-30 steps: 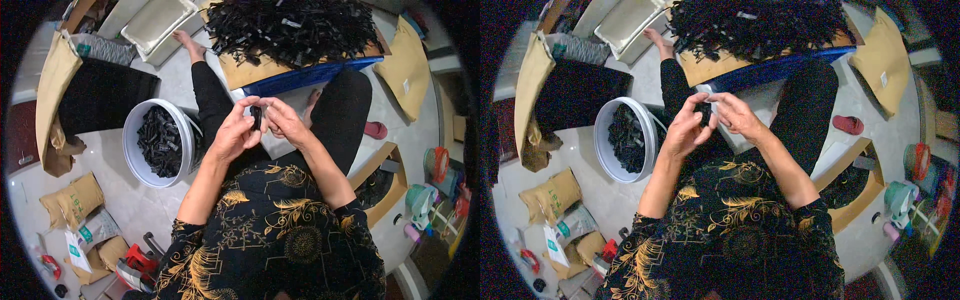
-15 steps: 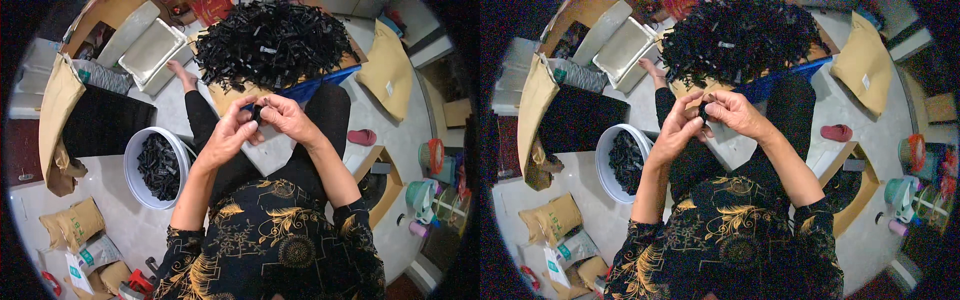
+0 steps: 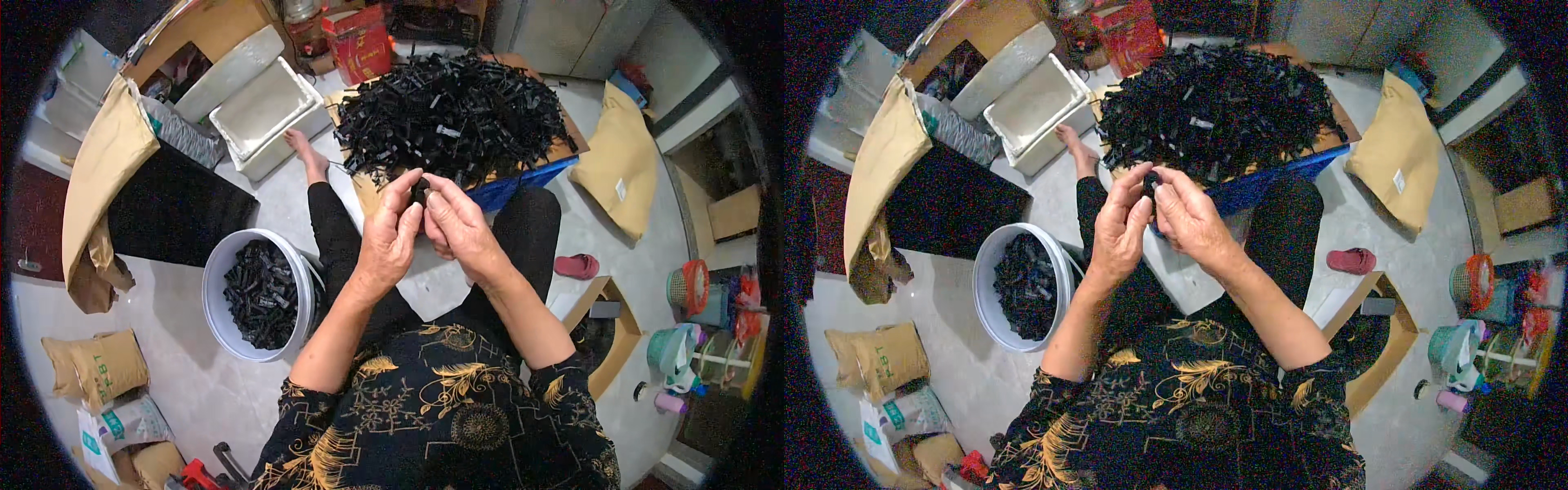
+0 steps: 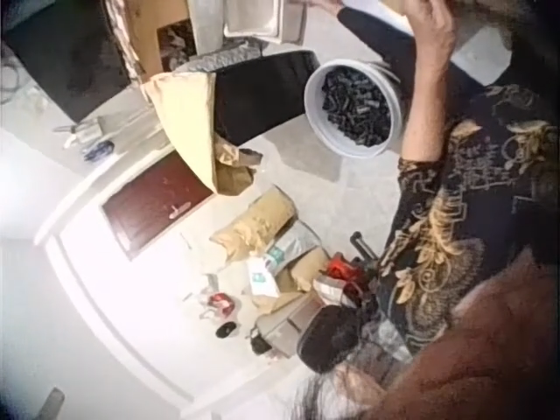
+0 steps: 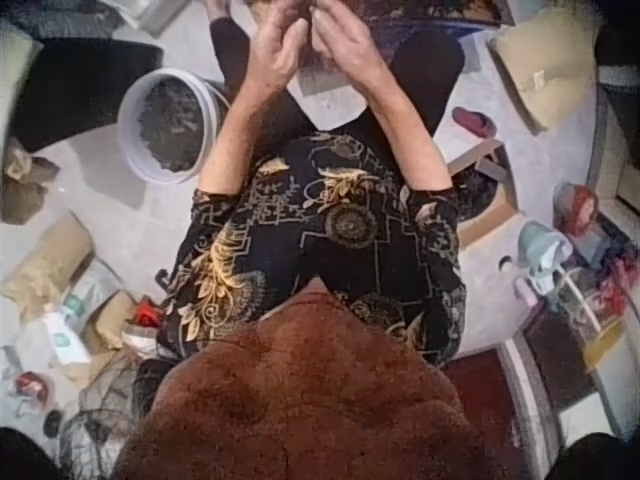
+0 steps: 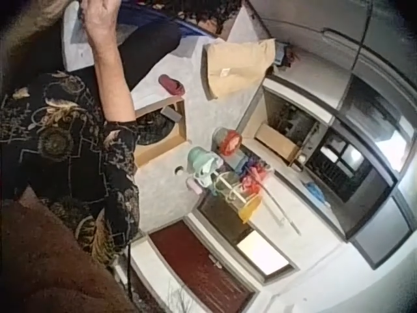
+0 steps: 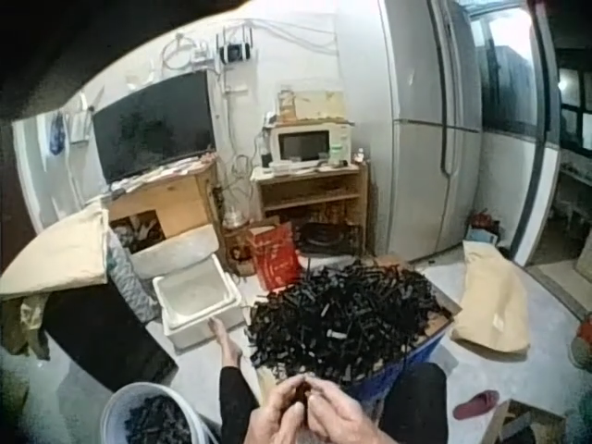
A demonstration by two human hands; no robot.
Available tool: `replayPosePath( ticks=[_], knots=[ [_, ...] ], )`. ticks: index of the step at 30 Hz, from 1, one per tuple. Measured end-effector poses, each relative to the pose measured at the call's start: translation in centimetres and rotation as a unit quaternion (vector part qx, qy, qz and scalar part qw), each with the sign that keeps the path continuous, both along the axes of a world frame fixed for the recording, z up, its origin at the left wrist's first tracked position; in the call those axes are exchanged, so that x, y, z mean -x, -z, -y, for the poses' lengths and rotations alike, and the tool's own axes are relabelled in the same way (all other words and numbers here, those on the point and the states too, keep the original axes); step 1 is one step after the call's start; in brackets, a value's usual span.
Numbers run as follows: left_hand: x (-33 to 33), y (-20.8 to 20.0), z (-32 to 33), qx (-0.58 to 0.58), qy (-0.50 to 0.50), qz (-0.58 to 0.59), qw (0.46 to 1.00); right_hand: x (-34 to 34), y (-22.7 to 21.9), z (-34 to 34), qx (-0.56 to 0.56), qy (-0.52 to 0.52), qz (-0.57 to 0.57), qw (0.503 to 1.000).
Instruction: Sorting small black plastic components from a blue tray into a white bucket while inspecting them.
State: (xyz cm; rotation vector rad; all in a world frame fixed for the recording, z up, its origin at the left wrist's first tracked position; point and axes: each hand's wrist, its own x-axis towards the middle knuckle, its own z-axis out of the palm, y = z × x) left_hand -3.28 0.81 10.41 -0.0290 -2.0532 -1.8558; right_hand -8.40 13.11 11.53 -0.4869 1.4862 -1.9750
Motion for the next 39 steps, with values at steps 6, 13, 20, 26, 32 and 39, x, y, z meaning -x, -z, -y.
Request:
replayPosePath(
  ticks=[6, 13, 20, 26, 32, 39],
  knots=[
    [0.7, 0.2, 0.3, 0.056, -0.01, -0.04, 0.998, 0.3, -0.5, 0.5, 0.008, 0.004, -0.002, 1.0],
    [1.0, 0.6, 0.0, 0.139, -0.045, -0.048, 0.988, 0.6, 0.7, 0.6, 0.007, 0.02, -0.02, 1.0],
    [1.3, 0.6, -0.7, 0.172, -0.068, -0.086, 0.979, 0.6, 0.8, 0.4, -0.002, 0.037, -0.035, 0.999],
    [3.1, 0.4, -0.1, 0.222, -0.102, -0.156, 0.957, 2.4, -0.6, 0.6, -0.053, -0.012, 0.022, 0.998],
    [3.4, 1.0, 0.1, 0.126, -0.067, -0.065, 0.988, 4.2, -0.3, 0.5, -0.096, -0.045, -0.01, 0.994],
    [2.9, 1.6, 1.0, -0.24, 0.043, 0.062, 0.968, 4.6, -1.1, -0.1, -0.068, -0.124, 0.063, 0.988]
  ],
)
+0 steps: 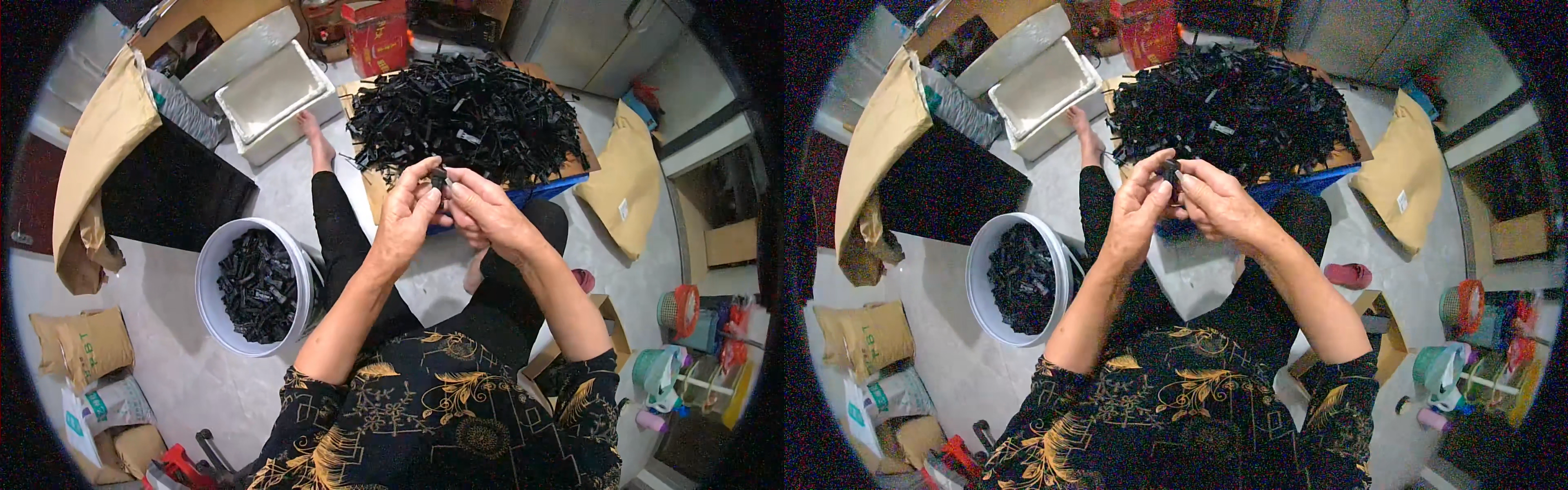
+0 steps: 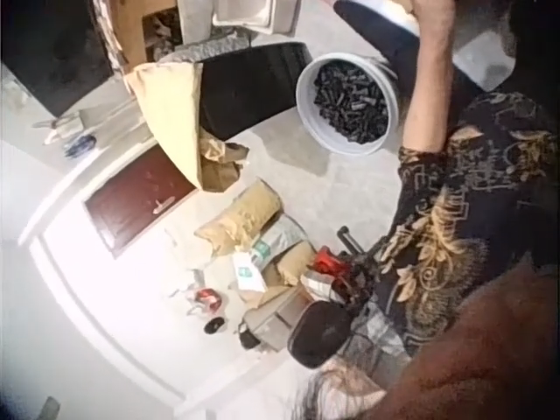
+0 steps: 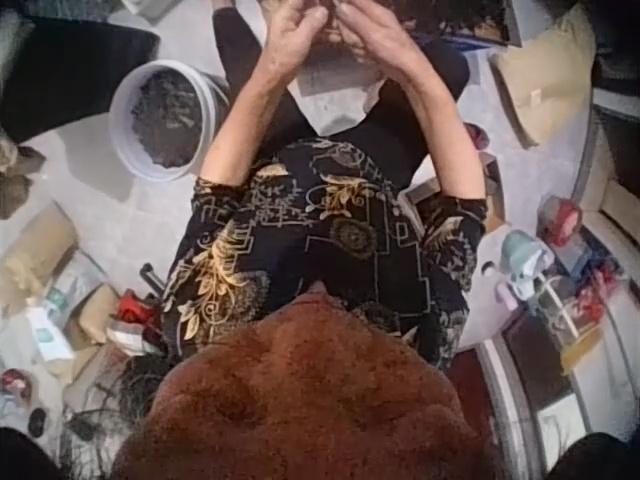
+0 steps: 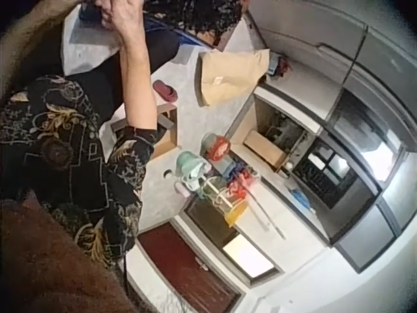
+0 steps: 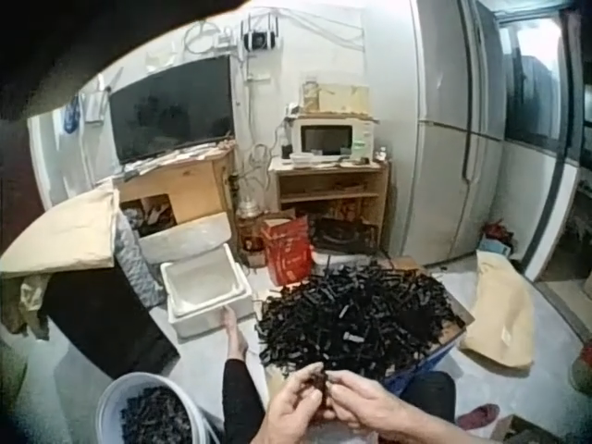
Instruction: Sorting small black plastic components from a blue tray into a white bucket while inspecting them.
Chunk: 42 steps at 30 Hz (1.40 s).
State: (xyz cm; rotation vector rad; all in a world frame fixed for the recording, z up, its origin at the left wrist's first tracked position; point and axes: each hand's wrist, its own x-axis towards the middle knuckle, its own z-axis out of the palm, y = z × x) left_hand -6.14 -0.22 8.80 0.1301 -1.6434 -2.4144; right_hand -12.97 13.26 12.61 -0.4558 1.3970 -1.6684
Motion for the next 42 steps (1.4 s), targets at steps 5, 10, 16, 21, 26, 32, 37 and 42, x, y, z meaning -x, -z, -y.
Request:
replayPosePath(
  ticks=[5, 10, 16, 21, 26, 32, 37, 42],
  knots=[
    [0.2, 0.2, 0.5, -0.012, -0.001, 0.012, 1.0, 0.5, 0.3, 0.5, -0.006, -0.009, 0.012, 1.0],
    [-2.6, 1.6, 5.6, 0.078, -0.074, 0.069, 0.992, 2.5, 1.5, 0.3, -0.079, 0.054, -0.061, 0.994],
    [-15.8, 1.8, 15.4, 0.576, -0.259, 0.258, 0.731, 8.8, 5.7, -3.1, -0.114, 0.201, -0.164, 0.959],
    [-14.9, 2.1, 17.2, 0.673, -0.263, 0.213, 0.658, 11.5, 6.8, -3.2, -0.105, 0.26, -0.132, 0.951],
    [0.4, 12.1, 19.2, 0.232, -0.232, 0.108, 0.939, 13.1, 7.6, -3.7, -0.102, 0.306, -0.086, 0.943],
    [13.1, 31.7, 21.7, -0.145, -0.309, 0.445, 0.828, 14.1, 7.3, -4.0, -0.13, 0.337, -0.077, 0.929],
    [16.0, 37.6, 16.4, 0.095, -0.337, 0.375, 0.858, 14.7, 7.8, -5.2, -0.149, 0.356, -0.069, 0.92],
    [16.4, 38.0, 18.1, 0.274, -0.174, 0.398, 0.858, 14.8, 7.8, -4.6, -0.12, 0.336, -0.064, 0.932]
  ],
)
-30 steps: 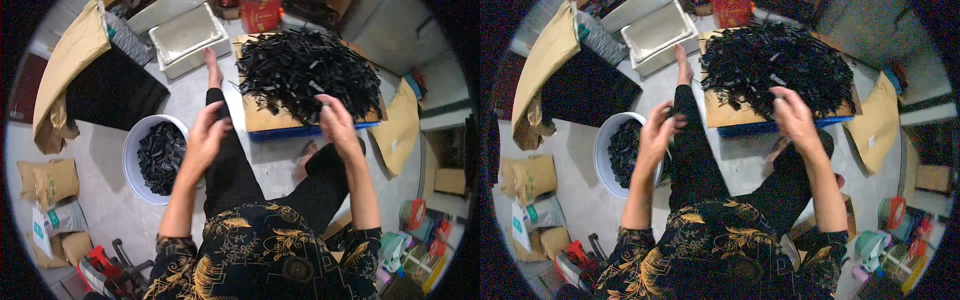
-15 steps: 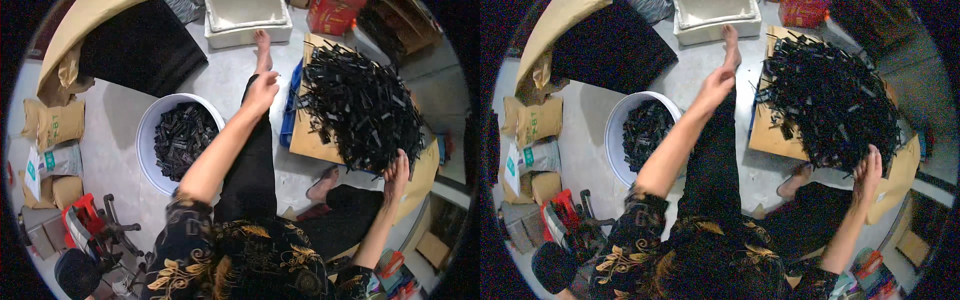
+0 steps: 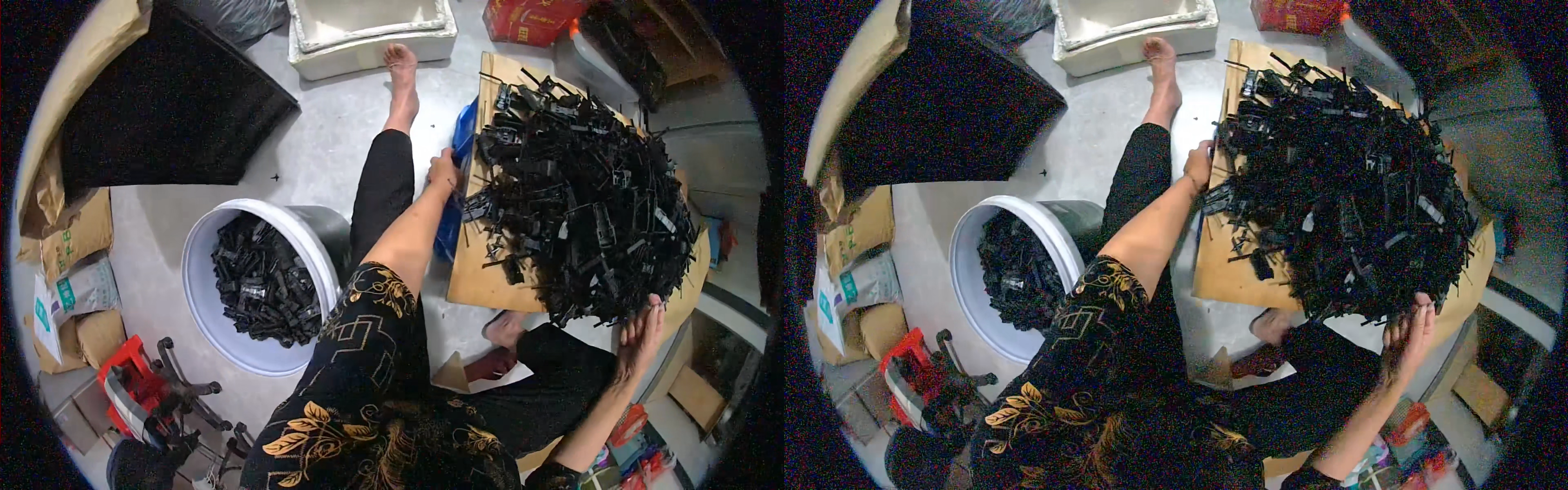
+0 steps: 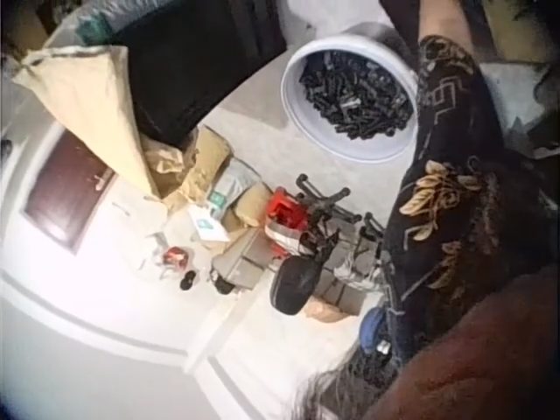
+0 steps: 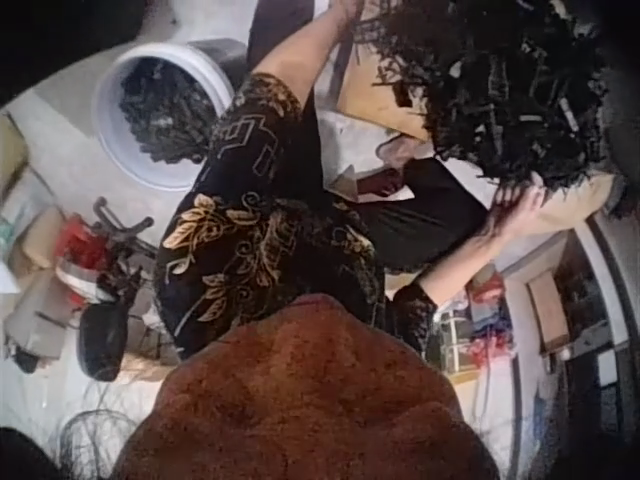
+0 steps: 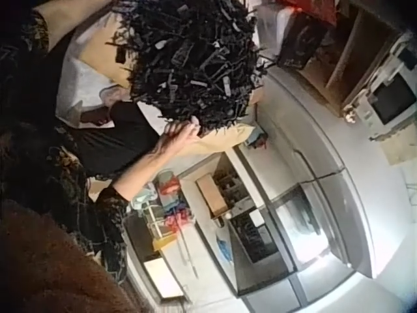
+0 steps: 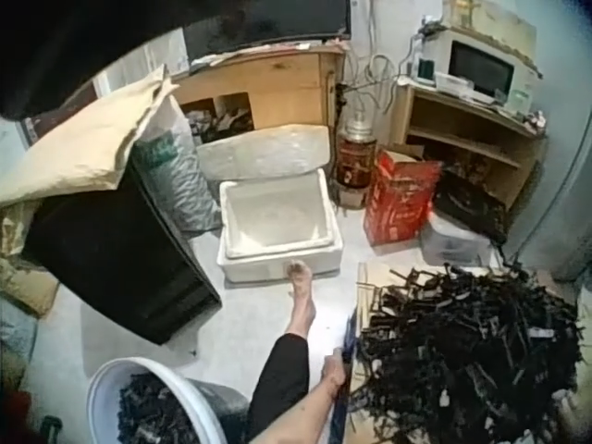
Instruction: Sorting small black plastic components from a blue tray into a white bucket while inspecting them.
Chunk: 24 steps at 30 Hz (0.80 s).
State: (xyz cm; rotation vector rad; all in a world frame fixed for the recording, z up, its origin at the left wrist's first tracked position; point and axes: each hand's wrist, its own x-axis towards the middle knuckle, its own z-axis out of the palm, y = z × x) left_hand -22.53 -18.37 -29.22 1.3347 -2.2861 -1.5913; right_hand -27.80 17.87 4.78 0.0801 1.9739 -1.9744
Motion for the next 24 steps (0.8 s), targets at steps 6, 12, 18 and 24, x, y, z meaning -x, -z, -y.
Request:
replayPosePath(
  ticks=[6, 12, 18, 24],
  knots=[
    [2.4, 3.2, 2.5, -0.097, -0.098, 0.023, 0.99, 0.2, -0.1, 0.0, -0.012, 0.03, 0.01, 0.999],
    [2.9, 5.1, 4.9, 0.153, 0.239, 0.139, 0.949, 0.5, 0.2, 0.1, -0.052, 0.077, 0.011, 0.996],
    [4.0, 1.6, 3.5, 0.045, 0.09, 0.082, 0.992, 0.9, 0.0, 0.0, -0.081, 0.063, 0.004, 0.995],
    [2.8, 0.8, 8.6, -0.003, 0.18, 0.148, 0.973, 1.7, 0.7, 0.3, -0.065, 0.01, 0.016, 0.998]
  ],
)
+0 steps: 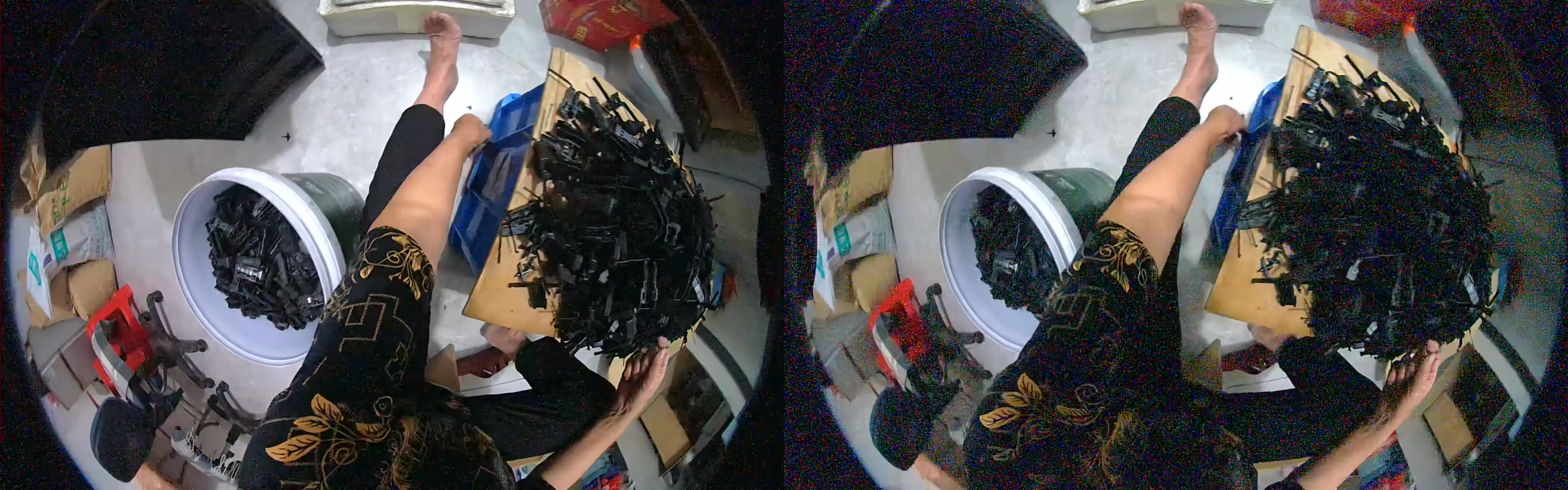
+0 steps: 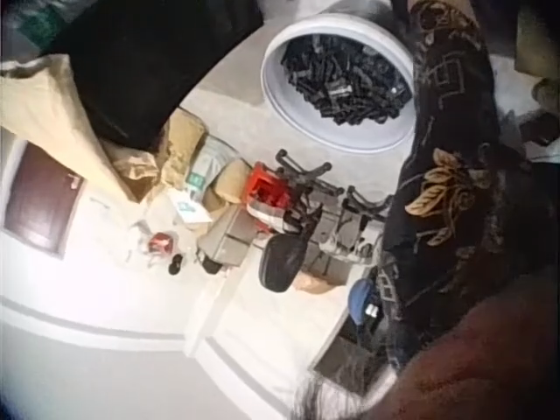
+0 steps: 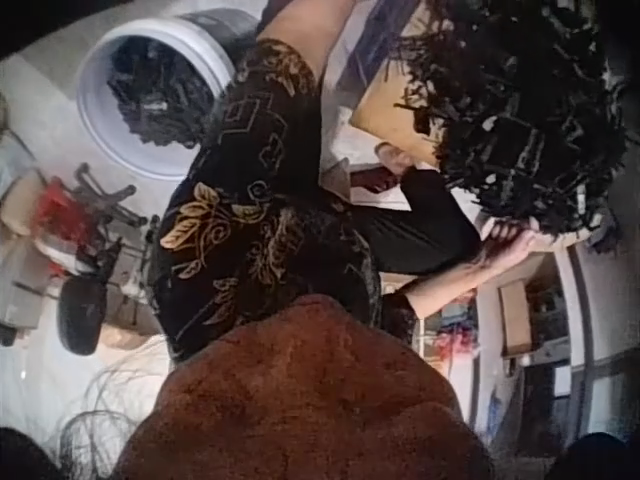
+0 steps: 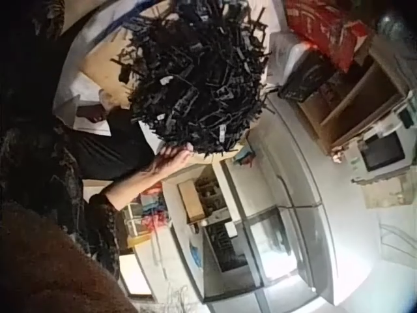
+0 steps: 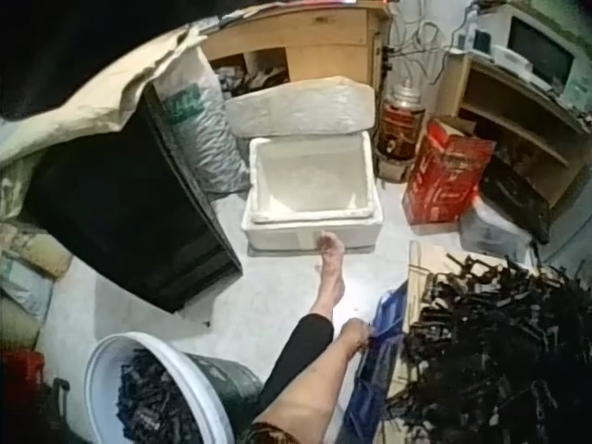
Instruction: Sorting small black plastic components from a blue tray into a white bucket while inspecting them.
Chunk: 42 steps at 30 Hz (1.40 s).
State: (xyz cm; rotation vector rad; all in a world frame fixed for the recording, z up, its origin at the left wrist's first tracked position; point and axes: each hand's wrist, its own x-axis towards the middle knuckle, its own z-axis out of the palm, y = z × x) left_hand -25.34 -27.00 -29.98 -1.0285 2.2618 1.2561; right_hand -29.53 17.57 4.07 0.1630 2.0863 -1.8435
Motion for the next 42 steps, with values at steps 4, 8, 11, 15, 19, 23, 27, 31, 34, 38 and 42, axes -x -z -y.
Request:
replayPosePath(
  ticks=[4, 8, 11, 15, 19, 23, 27, 31, 34, 38, 42],
  knots=[
    [-0.4, -4.1, -0.6, -0.398, -0.402, -0.166, 0.808, -0.8, -0.9, 1.0, -0.054, 0.071, -0.012, 0.996],
    [-2.7, -3.7, 0.2, -0.169, -0.124, -0.099, 0.973, -0.7, -0.3, 1.4, -0.021, 0.021, -0.018, 0.999],
    [-3.2, -2.5, -3.2, 0.004, 0.027, -0.096, 0.995, -0.7, -0.3, 1.5, -0.031, 0.022, -0.013, 0.999],
    [-3.1, -2.5, -6.2, 0.013, 0.166, 0.001, 0.986, -1.0, -0.5, 1.9, -0.045, 0.06, -0.017, 0.997],
    [-3.7, -2.5, -6.8, -0.013, 0.225, 0.105, 0.969, -1.5, -1.0, 2.6, -0.033, 0.051, -0.011, 0.998],
    [-4.3, -1.6, -7.9, 0.01, 0.153, 0.093, 0.984, -1.1, -0.9, 1.7, 0.009, 0.021, 0.002, 1.0],
    [-3.4, -1.4, -8.5, 0.02, 0.099, 0.083, 0.991, -1.2, -1.5, 1.1, -0.036, -0.015, 0.001, 0.999],
    [-3.9, -0.5, -8.4, 0.062, 0.146, 0.066, 0.985, -2.0, -1.3, 1.9, -0.039, 0.061, -0.019, 0.997],
    [-3.1, -0.7, -8.1, 0.084, 0.14, -0.01, 0.987, -1.7, -1.8, 0.8, -0.023, 0.026, -0.025, 0.999],
    [-5.3, -1.6, 1.2, -0.081, 0.164, -0.055, 0.982, -1.7, -1.2, 1.7, 0.034, -0.009, -0.004, 0.999],
    [-5.9, -15.6, 2.8, -0.318, -0.141, -0.183, 0.919, -2.3, -2.4, 0.6, 0.072, -0.001, -0.024, 0.997]
  ],
)
